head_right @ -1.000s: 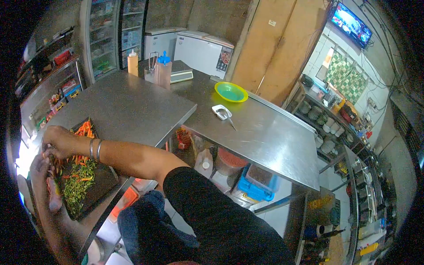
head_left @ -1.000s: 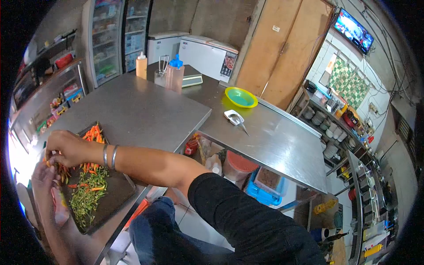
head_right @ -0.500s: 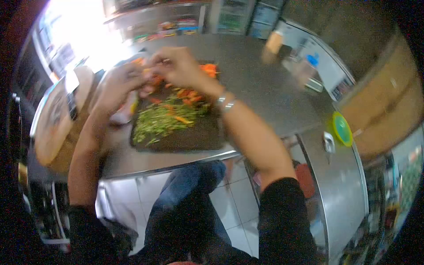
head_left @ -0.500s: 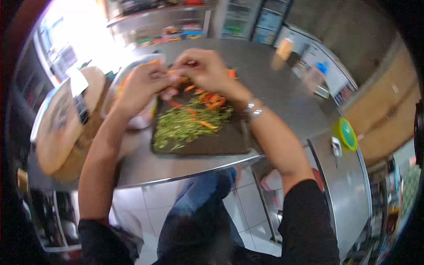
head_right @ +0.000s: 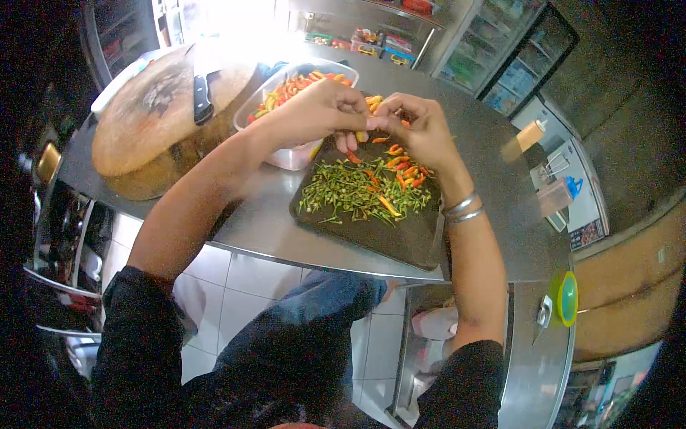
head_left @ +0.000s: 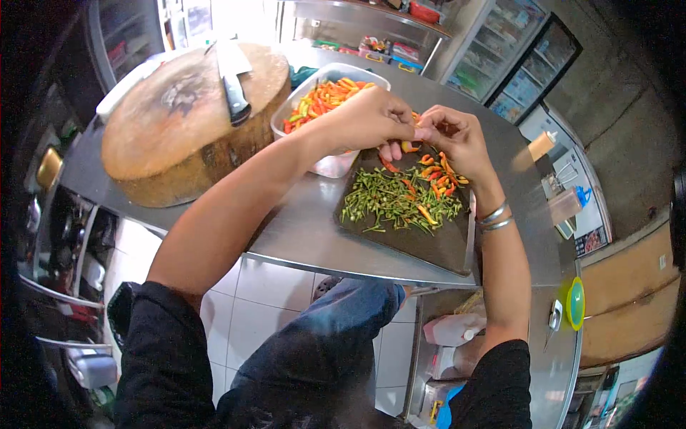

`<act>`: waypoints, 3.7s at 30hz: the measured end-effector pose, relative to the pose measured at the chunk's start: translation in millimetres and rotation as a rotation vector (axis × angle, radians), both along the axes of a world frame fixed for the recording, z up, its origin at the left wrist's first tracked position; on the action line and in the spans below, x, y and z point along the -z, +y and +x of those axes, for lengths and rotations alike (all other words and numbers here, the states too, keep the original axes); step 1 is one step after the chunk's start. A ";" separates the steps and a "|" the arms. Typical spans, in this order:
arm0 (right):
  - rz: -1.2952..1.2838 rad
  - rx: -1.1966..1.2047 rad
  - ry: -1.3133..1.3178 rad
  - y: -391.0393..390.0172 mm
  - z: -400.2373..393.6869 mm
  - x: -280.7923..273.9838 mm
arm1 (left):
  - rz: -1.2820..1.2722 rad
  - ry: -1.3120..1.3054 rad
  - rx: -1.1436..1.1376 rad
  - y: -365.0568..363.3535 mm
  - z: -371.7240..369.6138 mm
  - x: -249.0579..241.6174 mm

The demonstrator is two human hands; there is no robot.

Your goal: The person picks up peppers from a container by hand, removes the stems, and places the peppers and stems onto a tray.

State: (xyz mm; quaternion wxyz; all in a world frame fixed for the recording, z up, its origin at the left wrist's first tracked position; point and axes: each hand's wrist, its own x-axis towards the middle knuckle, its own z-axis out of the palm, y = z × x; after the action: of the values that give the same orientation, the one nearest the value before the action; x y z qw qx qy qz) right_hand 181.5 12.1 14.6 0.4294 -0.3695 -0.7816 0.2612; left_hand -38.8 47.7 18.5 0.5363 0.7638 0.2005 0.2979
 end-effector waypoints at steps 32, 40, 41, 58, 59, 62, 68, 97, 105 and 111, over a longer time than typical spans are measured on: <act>0.217 0.349 -0.289 1.4 -1.5 2.5 | -0.551 -0.332 -0.078 17.0 0.0 1.9; 0.391 0.271 -0.087 -1.4 -16.7 4.8 | -0.212 -0.207 -0.068 11.0 2.1 6.3; 0.356 0.300 -0.111 -0.8 -14.1 6.0 | -0.218 -0.206 -0.085 11.1 1.7 5.5; -0.028 0.031 0.120 6.4 -5.0 15.8 | -0.202 -0.140 0.022 10.1 0.1 2.7; -0.041 0.004 0.137 5.1 -5.3 15.0 | -0.189 -0.113 0.032 10.0 -1.3 1.6; -0.036 -0.025 0.130 4.3 -5.7 13.9 | -0.181 -0.092 0.045 10.4 -1.4 1.8; -0.043 0.024 0.103 4.2 -4.6 11.4 | -0.194 -0.113 0.023 6.9 -2.3 -0.4; 0.160 0.127 -0.568 11.8 18.7 19.9 | -0.604 -0.297 -0.021 19.0 -4.8 2.6; 0.084 0.180 0.146 5.8 -0.4 9.3 | -0.205 -0.121 -0.057 8.2 0.4 0.2; 0.160 0.243 0.086 -0.4 -11.9 8.5 | -0.185 -0.130 -0.110 7.7 1.9 6.3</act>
State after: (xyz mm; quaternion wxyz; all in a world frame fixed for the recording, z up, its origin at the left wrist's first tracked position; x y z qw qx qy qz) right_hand 169.7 11.7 6.1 0.5189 -0.4146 -0.7303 0.1595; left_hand -36.9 55.4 12.1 0.5992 0.6780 0.2333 0.3561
